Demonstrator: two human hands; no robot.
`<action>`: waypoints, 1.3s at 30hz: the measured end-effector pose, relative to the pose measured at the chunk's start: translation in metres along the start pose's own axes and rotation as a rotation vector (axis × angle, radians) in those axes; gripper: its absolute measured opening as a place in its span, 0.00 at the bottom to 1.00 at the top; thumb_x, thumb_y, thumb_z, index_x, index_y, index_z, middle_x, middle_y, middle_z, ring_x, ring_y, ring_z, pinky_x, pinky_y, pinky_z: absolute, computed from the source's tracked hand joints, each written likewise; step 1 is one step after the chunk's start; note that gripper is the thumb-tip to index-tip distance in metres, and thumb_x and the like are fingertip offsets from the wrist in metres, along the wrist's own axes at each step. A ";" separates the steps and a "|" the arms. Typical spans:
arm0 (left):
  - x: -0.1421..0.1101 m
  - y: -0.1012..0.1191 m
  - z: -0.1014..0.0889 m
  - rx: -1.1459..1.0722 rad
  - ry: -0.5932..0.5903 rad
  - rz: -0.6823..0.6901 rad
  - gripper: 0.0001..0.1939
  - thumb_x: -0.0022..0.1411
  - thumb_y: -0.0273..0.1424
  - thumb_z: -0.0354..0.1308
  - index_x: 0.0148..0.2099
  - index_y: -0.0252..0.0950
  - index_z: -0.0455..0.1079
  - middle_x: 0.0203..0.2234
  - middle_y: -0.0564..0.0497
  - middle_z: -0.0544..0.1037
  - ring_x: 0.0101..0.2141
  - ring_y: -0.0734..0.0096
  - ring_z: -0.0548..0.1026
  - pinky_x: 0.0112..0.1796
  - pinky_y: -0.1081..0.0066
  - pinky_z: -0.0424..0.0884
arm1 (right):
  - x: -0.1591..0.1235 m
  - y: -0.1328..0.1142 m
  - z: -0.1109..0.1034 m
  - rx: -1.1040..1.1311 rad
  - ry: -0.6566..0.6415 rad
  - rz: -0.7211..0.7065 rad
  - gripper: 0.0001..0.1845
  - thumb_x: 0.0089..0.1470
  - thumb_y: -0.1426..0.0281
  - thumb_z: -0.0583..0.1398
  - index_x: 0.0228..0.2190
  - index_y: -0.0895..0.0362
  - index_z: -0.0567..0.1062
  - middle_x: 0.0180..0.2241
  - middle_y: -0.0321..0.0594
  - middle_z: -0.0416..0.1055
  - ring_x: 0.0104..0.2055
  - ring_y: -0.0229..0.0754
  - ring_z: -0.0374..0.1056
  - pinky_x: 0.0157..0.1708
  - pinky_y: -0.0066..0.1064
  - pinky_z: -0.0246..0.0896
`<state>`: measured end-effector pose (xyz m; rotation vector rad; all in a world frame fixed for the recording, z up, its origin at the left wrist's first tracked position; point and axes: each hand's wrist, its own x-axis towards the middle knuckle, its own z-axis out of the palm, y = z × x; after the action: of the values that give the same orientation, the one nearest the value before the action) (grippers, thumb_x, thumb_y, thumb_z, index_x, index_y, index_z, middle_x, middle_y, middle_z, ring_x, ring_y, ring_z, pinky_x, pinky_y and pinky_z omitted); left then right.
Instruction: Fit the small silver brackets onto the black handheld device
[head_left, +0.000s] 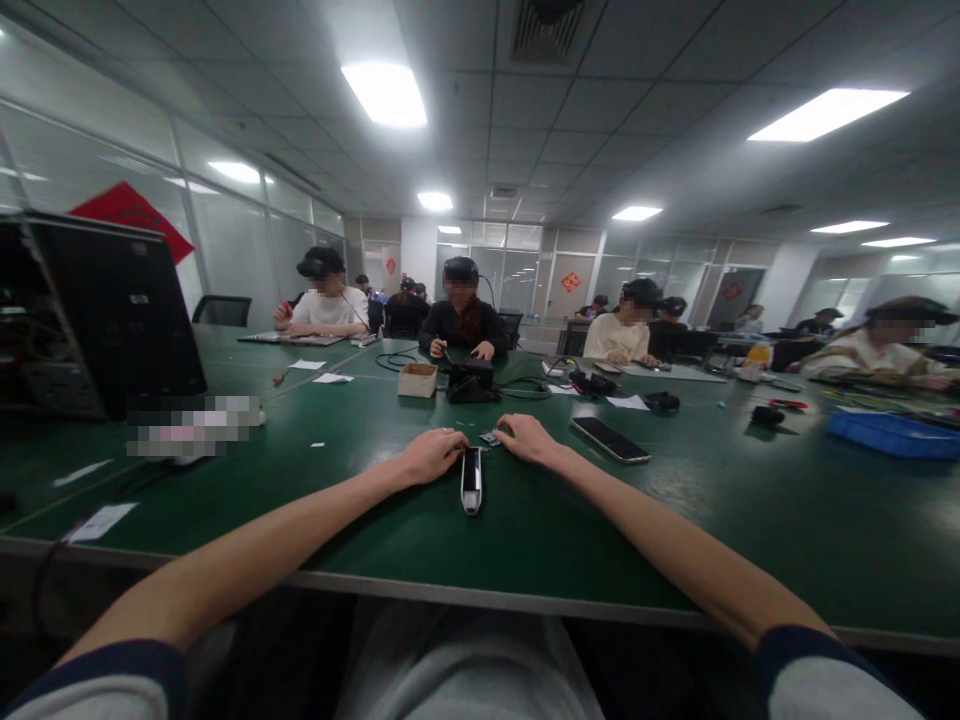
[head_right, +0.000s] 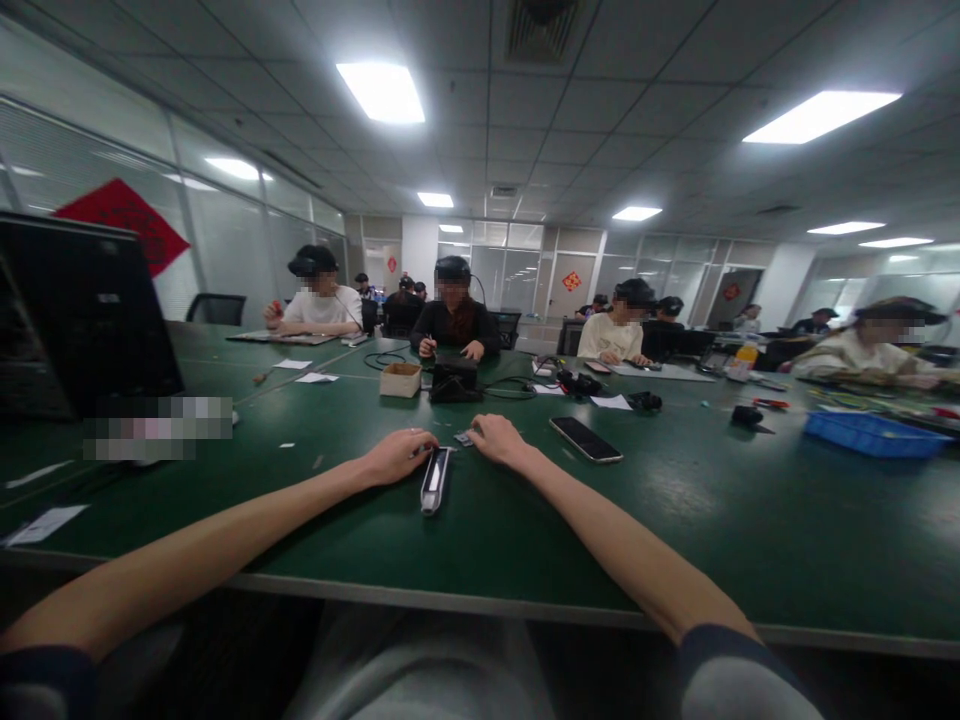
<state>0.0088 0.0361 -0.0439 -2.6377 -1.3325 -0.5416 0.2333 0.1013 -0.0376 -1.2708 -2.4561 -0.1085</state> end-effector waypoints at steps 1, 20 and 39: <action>0.000 0.000 0.000 -0.003 -0.002 -0.003 0.12 0.61 0.26 0.47 0.45 0.37 0.67 0.36 0.49 0.74 0.37 0.68 0.72 0.39 0.72 0.66 | 0.003 -0.002 0.003 -0.008 -0.003 0.014 0.16 0.57 0.60 0.53 0.38 0.59 0.72 0.35 0.44 0.72 0.36 0.42 0.67 0.35 0.28 0.56; 0.000 0.003 -0.005 -0.055 -0.039 -0.042 0.12 0.61 0.27 0.47 0.46 0.37 0.67 0.38 0.49 0.74 0.38 0.67 0.71 0.39 0.70 0.67 | 0.037 0.045 -0.013 -0.097 -0.017 0.249 0.12 0.55 0.67 0.53 0.36 0.60 0.72 0.38 0.47 0.72 0.41 0.44 0.67 0.37 0.27 0.55; -0.001 0.005 -0.007 -0.048 -0.045 -0.036 0.12 0.61 0.29 0.46 0.46 0.38 0.67 0.38 0.48 0.73 0.38 0.67 0.71 0.38 0.71 0.67 | 0.021 0.031 -0.023 -0.112 -0.219 -0.005 0.10 0.51 0.69 0.57 0.36 0.55 0.76 0.37 0.41 0.74 0.38 0.41 0.69 0.35 0.24 0.58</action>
<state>0.0101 0.0302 -0.0378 -2.6839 -1.4000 -0.5293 0.2539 0.1306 -0.0121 -1.3898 -2.6708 -0.1149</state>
